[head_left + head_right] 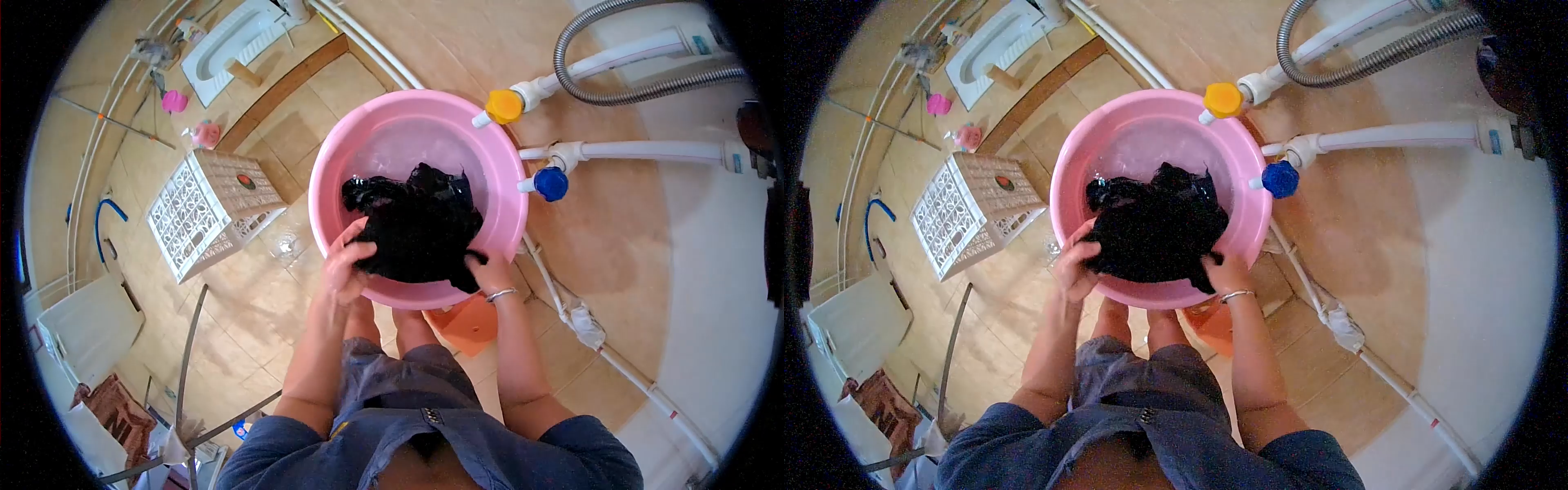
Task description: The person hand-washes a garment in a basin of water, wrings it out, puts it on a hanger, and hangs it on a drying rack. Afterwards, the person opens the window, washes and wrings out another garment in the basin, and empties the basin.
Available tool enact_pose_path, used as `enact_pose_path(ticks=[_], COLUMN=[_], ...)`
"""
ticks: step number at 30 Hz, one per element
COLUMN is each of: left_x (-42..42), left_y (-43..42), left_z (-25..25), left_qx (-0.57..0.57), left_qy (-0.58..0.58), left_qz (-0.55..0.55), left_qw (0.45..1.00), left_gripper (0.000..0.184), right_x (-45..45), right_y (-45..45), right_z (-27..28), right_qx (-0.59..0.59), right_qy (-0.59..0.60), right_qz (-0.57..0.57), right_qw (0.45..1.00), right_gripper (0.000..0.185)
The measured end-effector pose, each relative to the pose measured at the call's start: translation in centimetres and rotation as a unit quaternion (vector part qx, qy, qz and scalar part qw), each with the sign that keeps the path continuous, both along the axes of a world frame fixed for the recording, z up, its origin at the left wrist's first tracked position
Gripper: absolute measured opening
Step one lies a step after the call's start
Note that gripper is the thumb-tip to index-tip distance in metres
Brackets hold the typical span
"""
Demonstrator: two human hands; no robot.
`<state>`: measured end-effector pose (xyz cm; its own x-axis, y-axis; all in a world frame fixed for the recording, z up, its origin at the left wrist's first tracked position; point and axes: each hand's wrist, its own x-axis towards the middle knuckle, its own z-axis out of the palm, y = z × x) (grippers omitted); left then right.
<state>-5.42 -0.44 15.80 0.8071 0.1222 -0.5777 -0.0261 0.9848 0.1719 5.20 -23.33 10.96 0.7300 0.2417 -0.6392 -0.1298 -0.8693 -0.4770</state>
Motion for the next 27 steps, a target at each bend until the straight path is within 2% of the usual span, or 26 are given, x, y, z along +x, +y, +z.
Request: enact_pose_path(ticks=[1, 2, 3, 4, 5, 6, 7, 8, 9, 10, 11, 12, 13, 14, 16, 17, 18, 20, 22, 23, 24, 26, 27], left_x=[-0.9, -1.5, -1.6, -1.4, -1.2, -0.8, -0.7, 0.2, 1.6, 3.1, 4.7, 5.9, 6.9, 7.7, 9.2, 9.4, 9.4, 9.0, 7.6, 7.2, 7.5, 8.2, 7.5], left_y=[0.4, 1.0, 1.7, 1.8, 1.8, 1.9, 1.6, 1.7, 1.9, 2.0, 1.9, 2.0, 1.8, 1.5, -0.3, -1.0, -1.6, -1.5, -1.1, -1.1, -1.1, -1.4, -1.1], left_z=[-0.9, -1.4, -1.0, -0.7, -0.4, -0.3, -1.9, -1.9, -1.7, -1.6, -1.7, -3.2, -6.2, -9.3, -12.4, -13.2, -14.2, -15.4, -20.2, -22.0, -21.6, -19.3, -22.3], left_qx=[0.178, 0.35, 0.429, 0.429, 0.564, 0.682, 0.705, 0.706, 0.696, 0.683, 0.699, 0.708, 0.709, 0.708, 0.714, 0.705, 0.693, 0.672, 0.675, 0.681, 0.679, 0.715, 0.673], left_qy=[0.035, 0.067, 0.094, 0.094, 0.098, 0.099, 0.092, 0.092, 0.153, 0.213, 0.254, 0.279, 0.271, 0.264, 0.309, 0.308, 0.318, 0.309, 0.277, 0.242, 0.246, 0.301, 0.242], left_qz=[-0.094, -0.181, -0.289, -0.288, -0.337, -0.375, -0.319, -0.319, -0.296, -0.273, -0.211, -0.194, -0.161, -0.127, -0.22, -0.327, -0.385, -0.42, -0.411, -0.398, -0.4, -0.44, -0.465], left_qw=[0.979, 0.917, 0.851, 0.851, 0.748, 0.62, 0.626, 0.625, 0.635, 0.643, 0.635, 0.619, 0.631, 0.642, 0.588, 0.549, 0.521, 0.526, 0.547, 0.566, 0.565, 0.452, 0.521], left_gripper=[0.032, 0.034, 0.04, 0.04, 0.039, 0.038, 0.034, 0.034, 0.029, 0.029, 0.03, 0.029, 0.031, 0.034, 0.042, 0.051, 0.054, 0.053, 0.055, 0.059, 0.059, 0.058, 0.064], right_x=[0.3, 0.2, 0.6, 1.0, 1.5, 2.0, 2.5, 2.9, 3.2, 3.5, 3.9, 4.3, 4.7, 4.9, 4.9, 4.5, 3.9, 3.0, 3.1, 3.3, 3.4, 3.5, 4.6], right_y=[0.1, -0.8, 0.1, 1.0, 0.4, 1.3, 2.9, 4.3, 5.3, 5.9, 6.4, 6.6, 5.6, 6.2, 8.0, 8.5, 8.8, 9.4, 10.3, 10.3, 10.4, 10.7, 11.1], right_z=[0.1, -2.2, -1.1, 0.0, -1.6, -0.9, 1.0, 2.6, 3.5, 2.6, 0.9, -1.2, -5.3, -6.2, -6.7, -8.2, -10.0, -11.5, -11.9, -12.8, -13.8, -15.5, -13.2], right_qx=[0.09, 0.166, 0.273, 0.363, 0.439, 0.441, 0.471, 0.496, 0.493, 0.492, 0.426, 0.342, 0.286, 0.162, 0.135, 0.112, 0.088, -0.045, -0.099, -0.07, -0.069, -0.068, -0.072], right_qy=[-0.052, -0.075, 0.024, 0.122, 0.133, 0.134, 0.189, 0.242, 0.228, 0.227, 0.088, -0.054, -0.123, -0.247, -0.219, -0.237, -0.253, -0.183, -0.115, -0.104, -0.1, -0.171, -0.027], right_qz=[-0.069, -0.175, -0.358, -0.52, -0.517, -0.516, -0.562, -0.601, -0.576, -0.577, -0.537, -0.477, -0.377, -0.259, -0.159, -0.093, -0.027, 0.071, 0.118, 0.129, 0.13, 0.102, 0.09], right_qw=[0.992, 0.968, 0.892, 0.763, 0.723, 0.722, 0.654, 0.578, 0.611, 0.611, 0.723, 0.808, 0.872, 0.92, 0.953, 0.961, 0.963, 0.98, 0.981, 0.984, 0.984, 0.978, 0.993], right_gripper=[0.029, 0.024, 0.023, 0.023, 0.026, 0.026, 0.027, 0.027, 0.03, 0.03, 0.03, 0.031, 0.034, 0.033, 0.038, 0.04, 0.043, 0.054, 0.056, 0.059, 0.059, 0.06, 0.06])
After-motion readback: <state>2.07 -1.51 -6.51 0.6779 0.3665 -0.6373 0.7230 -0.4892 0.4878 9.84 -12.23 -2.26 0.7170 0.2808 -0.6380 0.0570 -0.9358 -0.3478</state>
